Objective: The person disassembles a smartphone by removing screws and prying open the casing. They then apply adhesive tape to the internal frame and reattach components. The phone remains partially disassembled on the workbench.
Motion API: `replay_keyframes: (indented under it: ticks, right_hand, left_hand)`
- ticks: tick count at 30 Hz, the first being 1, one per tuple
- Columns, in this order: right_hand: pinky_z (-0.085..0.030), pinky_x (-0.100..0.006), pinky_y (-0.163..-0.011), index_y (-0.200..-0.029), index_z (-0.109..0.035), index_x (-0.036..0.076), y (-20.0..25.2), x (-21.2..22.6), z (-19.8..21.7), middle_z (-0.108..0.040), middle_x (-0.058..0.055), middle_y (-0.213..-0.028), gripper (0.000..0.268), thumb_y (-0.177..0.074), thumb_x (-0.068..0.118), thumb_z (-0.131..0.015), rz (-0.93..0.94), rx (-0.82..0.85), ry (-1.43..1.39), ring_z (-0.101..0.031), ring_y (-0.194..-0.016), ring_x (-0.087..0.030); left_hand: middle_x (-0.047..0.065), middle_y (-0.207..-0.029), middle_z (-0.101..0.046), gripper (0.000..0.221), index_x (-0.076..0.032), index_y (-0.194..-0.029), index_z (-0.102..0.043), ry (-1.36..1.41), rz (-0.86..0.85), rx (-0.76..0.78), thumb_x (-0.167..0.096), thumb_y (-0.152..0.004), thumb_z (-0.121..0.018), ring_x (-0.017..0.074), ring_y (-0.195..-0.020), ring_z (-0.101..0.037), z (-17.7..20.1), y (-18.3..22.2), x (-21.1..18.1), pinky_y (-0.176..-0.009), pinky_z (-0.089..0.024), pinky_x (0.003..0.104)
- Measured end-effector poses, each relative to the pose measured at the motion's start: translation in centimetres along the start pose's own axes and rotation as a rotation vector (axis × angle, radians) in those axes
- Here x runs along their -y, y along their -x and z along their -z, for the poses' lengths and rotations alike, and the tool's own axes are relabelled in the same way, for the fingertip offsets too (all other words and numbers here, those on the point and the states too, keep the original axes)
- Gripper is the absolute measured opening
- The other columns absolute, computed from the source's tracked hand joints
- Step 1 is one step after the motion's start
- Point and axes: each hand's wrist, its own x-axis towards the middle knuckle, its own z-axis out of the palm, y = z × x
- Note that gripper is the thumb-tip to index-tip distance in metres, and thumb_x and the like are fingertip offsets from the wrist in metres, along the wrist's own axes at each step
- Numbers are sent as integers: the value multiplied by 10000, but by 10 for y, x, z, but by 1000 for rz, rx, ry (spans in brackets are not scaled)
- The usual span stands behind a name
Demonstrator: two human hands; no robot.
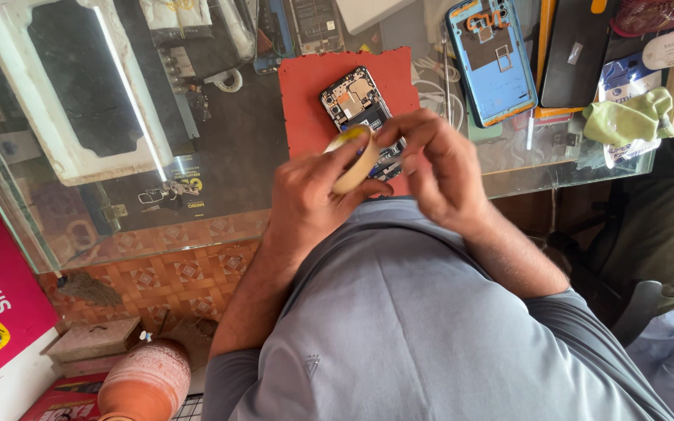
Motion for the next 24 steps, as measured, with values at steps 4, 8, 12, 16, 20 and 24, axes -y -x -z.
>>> replay_keyframes:
  ticks: [4, 8, 12, 16, 20, 24]
  right_hand:
    - [-505, -339, -1129, -1082, -439, 46, 2, -4, 5, -643, -153, -1297, 67, -1136, 84, -449, -102, -31, -203, -625, -1234, -191]
    - [-490, -332, -1099, -1101, -494, 22, 8, -11, 7, -629, -172, -1281, 67, -1111, 86, -479, -160, 20, -171, -591, -1202, -172]
    - [-514, -326, -1075, -1125, -508, 11, 15, -17, 8, -627, -165, -1307, 54, -1083, 22, -540, -268, 24, -144, -595, -1197, -158]
    - [-574, -307, -999, -1091, -491, 7, 19, -30, 3, -629, -153, -1215, 287, -976, -92, -736, -190, -83, -118, -654, -1141, -147]
    - [-582, -293, -991, -1106, -493, 0, 25, -35, 0, -666, -126, -1129, 310, -978, -131, -743, -194, -204, -159, -679, -1095, -138]
    - [-591, -278, -947, -1177, -479, -42, 34, -22, -5, -667, -111, -1114, 377, -940, -126, -761, -117, -292, 34, -703, -1065, -134]
  left_hand:
    - [48, -868, -739, 223, -46, -1120, -718, 105, 39, 118, -112, -915, -777, 236, -752, -702, 11, -3, 4, -722, -523, 354]
    - [121, -855, -712, 216, -5, -1021, -688, 63, -65, 76, -184, -911, -742, 284, -727, -658, 11, -4, 4, -707, -479, 388]
    - [99, -831, -691, 142, -12, -1022, -687, -2, -46, 64, -146, -976, -692, 266, -737, -664, 6, -2, 5, -726, -500, 393]
    - [78, -768, -663, 112, -21, -992, -692, -57, -76, 121, -126, -956, -707, 260, -666, -618, 5, -4, 1, -697, -484, 396]
    - [72, -715, -646, 101, -19, -968, -701, -58, -90, 168, -108, -925, -721, 264, -612, -596, 0, -9, -3, -649, -464, 400]
    - [67, -688, -643, 93, -26, -960, -699, -67, -44, 170, -116, -946, -716, 274, -615, -617, -9, -13, -9, -650, -475, 404]
